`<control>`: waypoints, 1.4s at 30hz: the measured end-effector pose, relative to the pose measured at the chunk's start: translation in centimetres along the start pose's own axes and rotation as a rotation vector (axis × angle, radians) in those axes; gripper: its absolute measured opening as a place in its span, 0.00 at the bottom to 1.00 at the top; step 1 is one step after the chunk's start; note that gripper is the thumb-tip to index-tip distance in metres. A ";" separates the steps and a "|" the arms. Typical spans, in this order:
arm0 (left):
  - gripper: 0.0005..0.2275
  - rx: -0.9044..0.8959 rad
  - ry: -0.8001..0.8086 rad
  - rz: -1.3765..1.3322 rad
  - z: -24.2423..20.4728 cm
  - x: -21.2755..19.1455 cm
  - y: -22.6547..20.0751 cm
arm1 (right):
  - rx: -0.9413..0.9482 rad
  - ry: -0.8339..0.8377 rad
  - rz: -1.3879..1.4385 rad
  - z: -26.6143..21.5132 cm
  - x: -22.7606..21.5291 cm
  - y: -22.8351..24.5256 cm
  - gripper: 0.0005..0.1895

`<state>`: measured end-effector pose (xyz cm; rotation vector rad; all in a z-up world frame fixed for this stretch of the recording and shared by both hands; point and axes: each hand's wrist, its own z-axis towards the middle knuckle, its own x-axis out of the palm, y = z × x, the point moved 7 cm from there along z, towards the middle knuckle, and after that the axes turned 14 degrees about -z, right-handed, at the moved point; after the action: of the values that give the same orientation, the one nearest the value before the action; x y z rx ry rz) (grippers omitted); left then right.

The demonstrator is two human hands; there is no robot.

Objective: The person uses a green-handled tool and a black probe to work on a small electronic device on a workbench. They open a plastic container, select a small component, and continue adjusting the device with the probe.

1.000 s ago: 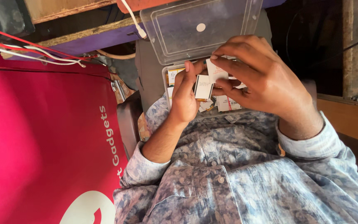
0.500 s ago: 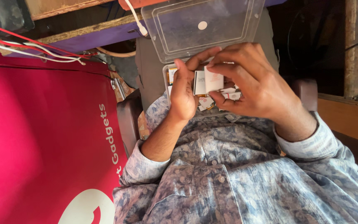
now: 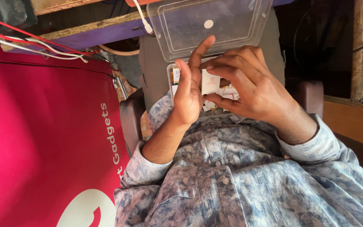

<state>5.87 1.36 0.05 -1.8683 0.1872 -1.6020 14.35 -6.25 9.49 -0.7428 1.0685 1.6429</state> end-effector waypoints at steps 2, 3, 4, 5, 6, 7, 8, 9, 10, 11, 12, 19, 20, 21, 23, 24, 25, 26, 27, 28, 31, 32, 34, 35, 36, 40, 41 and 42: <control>0.39 -0.002 0.014 -0.006 -0.1 0.3 -0.1 | -0.001 -0.001 0.005 -0.3 0.0 -0.1 0.33; 0.39 -0.009 0.018 -0.006 -0.2 0.6 -0.2 | 0.000 -0.010 0.036 -0.4 0.0 -0.2 0.32; 0.40 -0.031 0.014 -0.002 -0.3 0.8 -0.3 | 0.001 -0.020 0.067 -0.5 0.1 -0.3 0.32; 0.40 -0.053 0.009 0.002 -0.4 1.1 -0.4 | 0.002 -0.030 0.098 -0.7 0.3 -0.5 0.32; 0.41 -0.085 0.007 -0.012 -0.5 1.4 -0.5 | -0.010 -0.062 0.153 -0.8 0.4 -0.8 0.32; 0.42 -0.117 0.005 -0.027 -0.5 1.7 -0.5 | -0.022 -0.093 0.207 -0.9 0.6 -1.1 0.33; 0.43 -0.150 0.003 -0.041 -0.6 2.0 -0.6 | -0.034 -0.125 0.261 -1.0 0.8 -1.5 0.33; 0.43 -0.159 0.004 -0.035 -0.8 2.3 -0.8 | -0.031 -0.181 0.356 -1.2 0.9 -2.0 0.34; 0.43 -0.169 0.005 -0.029 -1.0 2.5 -1.1 | -0.028 -0.237 0.450 -1.4 1.1 -2.5 0.34; 0.43 -0.177 0.007 -0.023 -1.1 2.6 -1.3 | -0.025 -0.294 0.544 -1.6 1.3 -3.0 0.34; 0.41 -0.146 0.009 0.027 -0.9 2.5 -1.7 | -0.008 -0.352 0.651 -1.8 1.4 -3.8 0.34; 0.17 -0.096 0.040 0.091 -0.7 2.5 -2.2 | 0.076 -0.519 0.989 -2.9 0.9 -5.7 0.35; 0.15 -0.108 0.023 0.059 -0.9 2.7 -2.0 | 0.082 -0.511 0.976 -2.9 0.9 -5.5 0.35; 0.15 -0.105 0.029 0.049 -0.9 2.9 -2.0 | 0.052 -0.480 0.946 -2.7 0.8 -5.3 0.34; 0.15 -0.101 0.040 0.031 -1.0 3.2 -2.1 | -0.007 -0.415 0.888 -2.3 0.6 -4.8 0.34; 0.15 -0.097 0.036 0.048 -1.0 3.2 -2.1 | -0.013 -0.399 0.859 -2.2 0.6 -4.6 0.33; 0.15 -0.092 0.033 0.066 -0.9 3.2 -2.1 | -0.019 -0.383 0.828 -2.1 0.4 -4.4 0.32; 0.15 -0.087 0.030 0.084 -0.8 3.2 -2.2 | -0.026 -0.368 0.798 -2.0 0.3 -4.3 0.31; 0.16 -0.079 0.033 0.107 -0.7 3.2 -2.2 | -0.026 -0.354 0.802 -1.9 0.2 -4.2 0.30; 0.16 -0.071 0.035 0.130 -0.6 3.1 -2.3 | -0.025 -0.339 0.807 -1.8 0.0 -4.2 0.29; 0.18 -0.070 0.014 0.162 -0.8 3.1 -2.5 | -0.047 -0.327 0.794 -1.5 -0.3 -4.0 0.26; 0.18 -0.073 0.002 0.165 -0.9 3.1 -2.5 | -0.058 -0.327 0.785 -1.4 -0.4 -3.9 0.25; 0.18 -0.071 0.011 0.157 -1.1 3.3 -2.7 | -0.054 -0.312 0.782 -1.5 -0.5 -3.9 0.25; 0.18 -0.070 0.015 0.152 -1.1 3.4 -2.7 | -0.053 -0.305 0.781 -1.5 -0.5 -3.8 0.24; 0.18 -0.083 0.008 0.154 -1.1 3.4 -2.7 | -0.059 -0.306 0.784 -1.5 -0.6 -3.9 0.24; 0.19 -0.092 0.012 0.156 -1.0 3.4 -2.5 | -0.074 -0.308 0.791 -1.5 -0.4 -3.9 0.24; 0.19 -0.084 0.022 0.156 -1.0 3.4 -2.5 | -0.075 -0.308 0.791 -1.6 -0.3 -3.9 0.24; 0.19 -0.066 0.039 0.166 -1.0 3.4 -2.6 | -0.076 -0.304 0.785 -1.7 -0.2 -3.9 0.24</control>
<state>4.96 1.24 4.36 -1.8212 0.4062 -1.5355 18.10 -7.42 7.86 -0.0817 1.1468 2.3716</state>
